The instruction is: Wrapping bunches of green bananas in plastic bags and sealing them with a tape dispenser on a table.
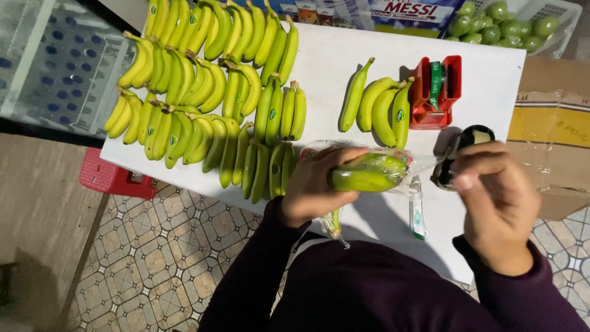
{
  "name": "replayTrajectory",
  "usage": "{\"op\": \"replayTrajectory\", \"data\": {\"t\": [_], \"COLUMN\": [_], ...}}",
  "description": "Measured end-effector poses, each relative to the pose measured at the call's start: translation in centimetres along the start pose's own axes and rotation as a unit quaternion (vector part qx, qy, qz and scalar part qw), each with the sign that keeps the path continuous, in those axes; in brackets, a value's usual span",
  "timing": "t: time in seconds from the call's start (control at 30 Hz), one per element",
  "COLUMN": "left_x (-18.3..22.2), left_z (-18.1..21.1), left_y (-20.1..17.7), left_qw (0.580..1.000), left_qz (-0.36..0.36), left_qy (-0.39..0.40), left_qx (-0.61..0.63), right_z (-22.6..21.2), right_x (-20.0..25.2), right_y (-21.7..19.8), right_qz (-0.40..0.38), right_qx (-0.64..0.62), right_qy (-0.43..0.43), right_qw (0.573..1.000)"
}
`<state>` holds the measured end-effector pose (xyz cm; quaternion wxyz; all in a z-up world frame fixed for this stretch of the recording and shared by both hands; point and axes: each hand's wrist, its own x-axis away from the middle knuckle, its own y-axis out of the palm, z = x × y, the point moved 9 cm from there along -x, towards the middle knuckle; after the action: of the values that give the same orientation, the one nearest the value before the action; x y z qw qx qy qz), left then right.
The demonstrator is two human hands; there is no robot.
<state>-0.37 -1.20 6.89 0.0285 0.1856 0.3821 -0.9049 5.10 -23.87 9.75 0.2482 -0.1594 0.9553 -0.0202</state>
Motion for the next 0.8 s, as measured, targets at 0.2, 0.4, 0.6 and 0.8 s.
{"op": "replayTrajectory", "data": {"t": [0.2, 0.4, 0.6, 0.8], "left_x": [0.1, 0.3, 0.2, 0.9], "left_z": [0.1, 0.1, 0.4, -0.8], "left_y": [-0.6, -0.1, -0.3, -0.9], "left_qw": [1.0, 1.0, 0.999, 0.998], "left_qz": [0.017, 0.014, 0.01, 0.057], "left_qy": [0.006, 0.02, 0.011, 0.006], "left_qx": [-0.016, -0.016, 0.034, -0.025], "right_z": [-4.6, -3.2, -3.7, -1.7], "right_x": [-3.8, -4.1, -3.6, -1.1], "right_y": [1.4, 4.6, 3.1, -1.4], "right_qz": [-0.181, -0.258, -0.127, -0.031], "right_qx": [0.243, 0.252, 0.176, 0.116], "right_qy": [-0.15, -0.15, -0.125, -0.049], "right_qw": [0.941, 0.921, 0.968, 0.992]}}
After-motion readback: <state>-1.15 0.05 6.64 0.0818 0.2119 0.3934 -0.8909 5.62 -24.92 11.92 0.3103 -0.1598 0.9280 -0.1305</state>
